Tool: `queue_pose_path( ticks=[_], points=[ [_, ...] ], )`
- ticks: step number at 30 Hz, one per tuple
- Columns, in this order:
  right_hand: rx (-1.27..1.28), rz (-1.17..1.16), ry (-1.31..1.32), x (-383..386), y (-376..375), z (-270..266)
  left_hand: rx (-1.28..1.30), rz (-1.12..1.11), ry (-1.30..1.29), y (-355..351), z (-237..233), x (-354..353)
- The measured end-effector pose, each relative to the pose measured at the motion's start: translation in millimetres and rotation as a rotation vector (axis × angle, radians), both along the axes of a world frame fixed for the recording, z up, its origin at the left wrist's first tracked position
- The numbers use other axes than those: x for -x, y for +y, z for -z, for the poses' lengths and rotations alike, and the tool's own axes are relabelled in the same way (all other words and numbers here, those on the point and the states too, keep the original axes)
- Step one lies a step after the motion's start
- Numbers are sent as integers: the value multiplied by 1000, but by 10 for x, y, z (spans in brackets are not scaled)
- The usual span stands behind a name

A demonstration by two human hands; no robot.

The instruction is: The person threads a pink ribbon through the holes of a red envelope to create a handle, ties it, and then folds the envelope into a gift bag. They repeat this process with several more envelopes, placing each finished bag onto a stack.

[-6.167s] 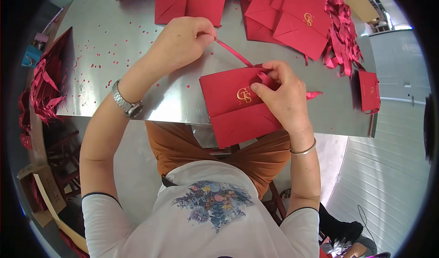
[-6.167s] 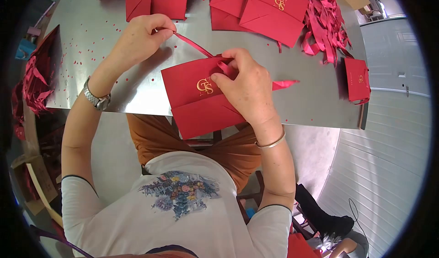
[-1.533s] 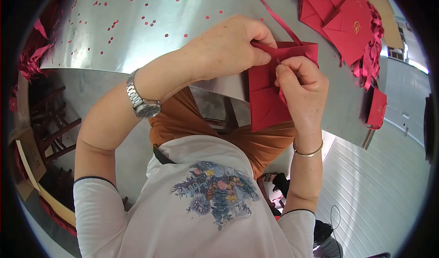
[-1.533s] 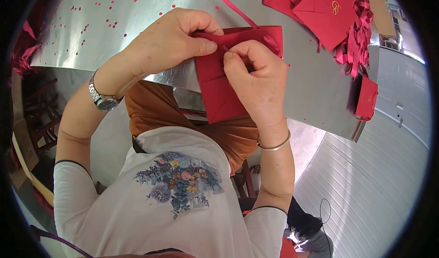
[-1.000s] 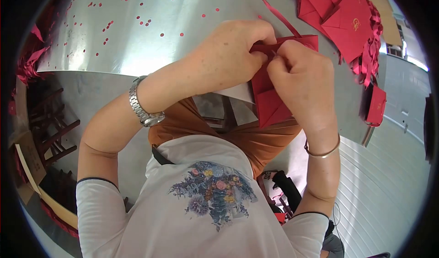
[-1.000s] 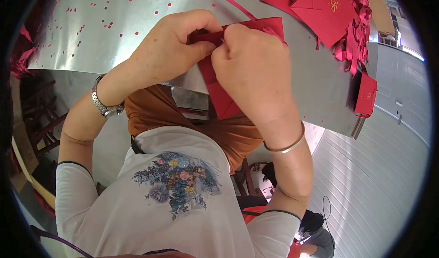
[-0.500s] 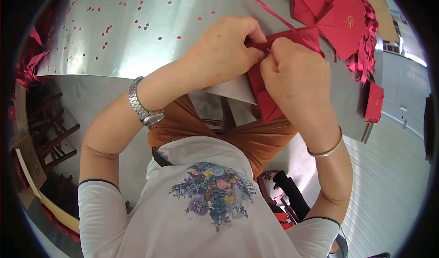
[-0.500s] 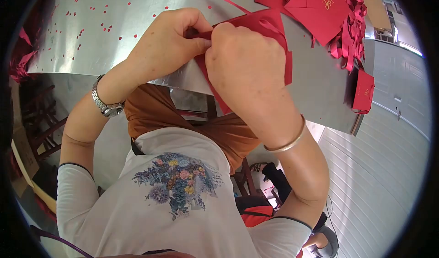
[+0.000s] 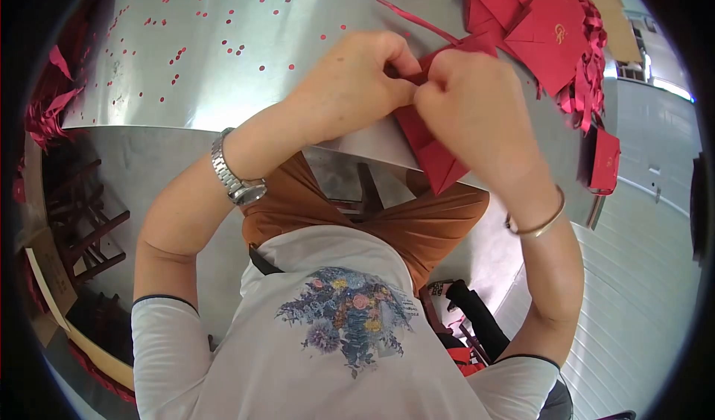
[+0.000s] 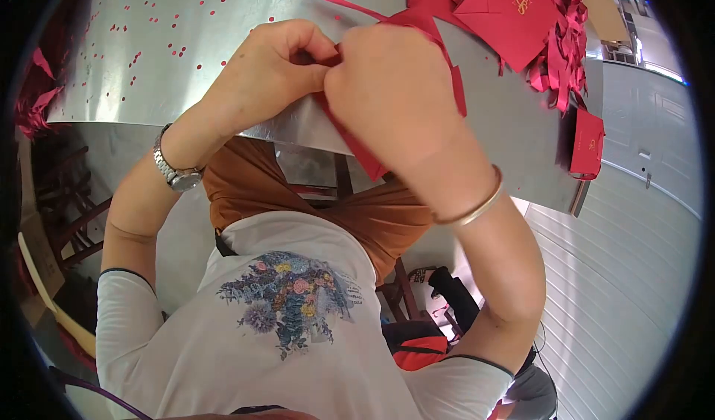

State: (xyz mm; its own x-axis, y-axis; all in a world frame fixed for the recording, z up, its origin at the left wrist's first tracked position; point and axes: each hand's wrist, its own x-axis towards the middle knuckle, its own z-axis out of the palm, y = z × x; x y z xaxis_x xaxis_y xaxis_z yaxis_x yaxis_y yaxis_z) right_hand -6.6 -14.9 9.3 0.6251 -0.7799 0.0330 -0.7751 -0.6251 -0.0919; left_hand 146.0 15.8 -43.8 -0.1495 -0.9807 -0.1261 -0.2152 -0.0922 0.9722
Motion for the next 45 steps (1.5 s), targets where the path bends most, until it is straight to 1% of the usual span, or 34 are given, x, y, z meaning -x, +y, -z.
queue_pose_path(
  ticks=[1, 3, 5, 7, 8, 10, 11, 12, 13, 14, 15, 17, 19, 20, 22, 23, 24, 26, 27, 29, 30, 32, 33, 34, 35, 37, 38, 40, 41, 43, 44, 45],
  points=[
    [6, 0, 2, 14, -17, -20, -50, 12, 39, 7, 16, -11],
    [-572, 373, -357, 29, -56, -62, -34, 35, 45, 1, 31, -24],
    [-531, 361, -365, 49, -12, 1, -28, 57, 49, 9, 31, -27],
    [-215, 183, -294, 72, 40, 1, -34, 43, 127, 16, 12, -29],
    [-211, 179, -295, 103, 70, 29, -29, 40, 126, 18, 5, -35],
    [-45, 182, -307, 185, 151, 101, -47, 83, 228, 18, -2, -45],
    [-61, 214, -357, 206, 189, 97, -41, 80, 227, 6, 1, -50],
    [-57, 206, -359, 215, 199, 82, -58, 109, 286, -3, 9, -52],
    [-76, 176, -388, 225, 209, 68, -76, 139, 344, -6, 19, -52],
    [-94, 150, -421, 240, 213, 64, -73, 138, 340, -11, 31, -56],
    [-126, 58, -432, 277, 169, 89, -43, 163, 310, -21, 42, -63],
    [-153, 77, -429, 312, 167, 67, -8, 194, 275, -28, 48, -55],
    [-179, 90, -420, 338, 164, 46, -45, 211, 342, -31, 34, -36],
    [-180, 82, -451, 350, 176, 59, -41, 209, 338, -29, 8, -15],
    [-172, 70, -489, 376, 186, 77, -142, 129, 361, -54, -87, 45],
    [-172, 74, -484, 394, 192, 88, -179, 162, 232, -72, -161, 63],
    [-175, 79, -477, 410, 199, 100, -174, 161, 227, -111, -185, 51],
    [-152, 72, -492, 427, 220, 138, 109, 398, -145, -213, -206, 12],
    [-133, 68, -503, 430, 232, 145, 111, 401, -150, -220, -254, 2],
    [-133, 73, -513, 434, 260, 102, 167, 493, -262, -251, -359, -17],
    [-136, 80, -520, 436, 271, 83, 174, 504, -269, -260, -345, -21],
    [-87, 53, -550, 444, 269, 156, 461, 509, -264, -278, -239, -14],
    [-67, 47, -562, 455, 262, 193, 498, 460, -282, -263, -196, 24],
    [-66, 52, -563, 467, 258, 209, 507, 471, -283, -253, -153, 48],
    [-59, 59, -565, 474, 274, 194, 554, 411, -303, -240, -108, 62],
    [-78, 126, -449, 447, 327, 131, 604, 326, -387, -211, -64, 89],
    [47, 74, -440, 450, 346, 153, 602, 331, -387, -198, -53, 105],
    [304, -83, -236, 454, 386, 118, 650, 228, -610, -173, -83, 127],
    [382, -135, -155, 463, 422, 129, 650, 205, -695, -175, -87, 120],
    [467, -216, -215, 479, 505, 131, 635, 208, -731, -201, -84, 95],
    [525, -239, -340, 514, 493, 187, 621, 212, -767, -213, -74, 77],
    [527, -166, -391, 535, 502, 181, 616, 212, -768, -223, -48, 60]
  ],
)
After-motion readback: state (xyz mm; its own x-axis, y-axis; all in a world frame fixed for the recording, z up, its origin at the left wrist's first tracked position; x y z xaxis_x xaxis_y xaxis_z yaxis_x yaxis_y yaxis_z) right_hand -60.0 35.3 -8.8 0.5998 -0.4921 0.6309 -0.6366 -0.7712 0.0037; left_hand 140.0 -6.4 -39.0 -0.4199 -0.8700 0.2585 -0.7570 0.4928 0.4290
